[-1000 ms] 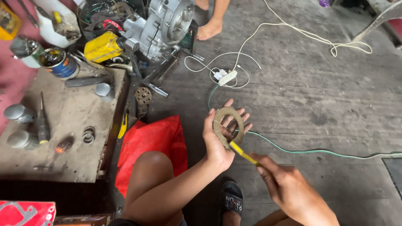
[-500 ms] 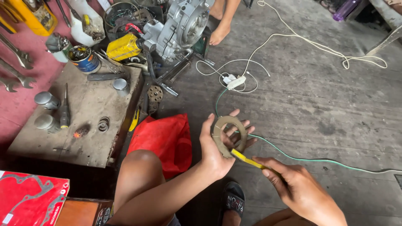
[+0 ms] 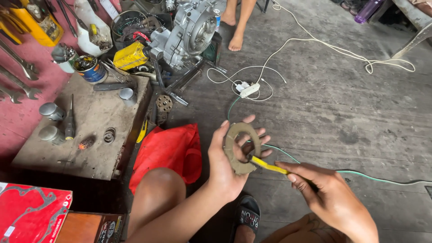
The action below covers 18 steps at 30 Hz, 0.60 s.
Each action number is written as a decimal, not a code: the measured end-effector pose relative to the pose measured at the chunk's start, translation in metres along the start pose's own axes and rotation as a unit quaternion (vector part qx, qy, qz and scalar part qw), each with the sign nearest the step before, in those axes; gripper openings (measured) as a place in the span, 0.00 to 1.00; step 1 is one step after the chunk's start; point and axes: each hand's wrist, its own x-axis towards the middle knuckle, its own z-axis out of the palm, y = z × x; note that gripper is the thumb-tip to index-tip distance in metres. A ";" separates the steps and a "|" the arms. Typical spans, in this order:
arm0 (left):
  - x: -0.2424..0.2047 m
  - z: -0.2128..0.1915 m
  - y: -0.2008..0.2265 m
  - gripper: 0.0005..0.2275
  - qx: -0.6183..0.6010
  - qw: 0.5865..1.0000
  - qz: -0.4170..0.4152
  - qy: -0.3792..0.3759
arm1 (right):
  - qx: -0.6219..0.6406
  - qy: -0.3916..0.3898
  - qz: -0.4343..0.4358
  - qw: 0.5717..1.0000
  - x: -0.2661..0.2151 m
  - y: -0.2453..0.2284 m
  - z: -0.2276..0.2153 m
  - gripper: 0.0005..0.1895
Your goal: The person holds a circular mechanical part in their left hand and uses a yellow-handled brush in their right hand to scrub the inner and outer surfaces. The person rotates the part to clean different sections while sitting on the floor.
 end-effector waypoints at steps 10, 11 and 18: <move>-0.032 0.009 0.007 0.29 -0.018 0.994 0.083 0.068 | 0.071 -0.047 -0.061 0.994 0.017 0.005 0.004 0.20; -0.037 0.010 0.010 0.30 -0.009 0.993 0.083 0.085 | 0.065 -0.050 -0.078 0.994 0.020 0.000 0.005 0.19; -0.077 0.023 0.028 0.33 -0.019 0.979 0.151 0.138 | 0.128 -0.098 -0.168 0.973 0.049 -0.028 0.005 0.16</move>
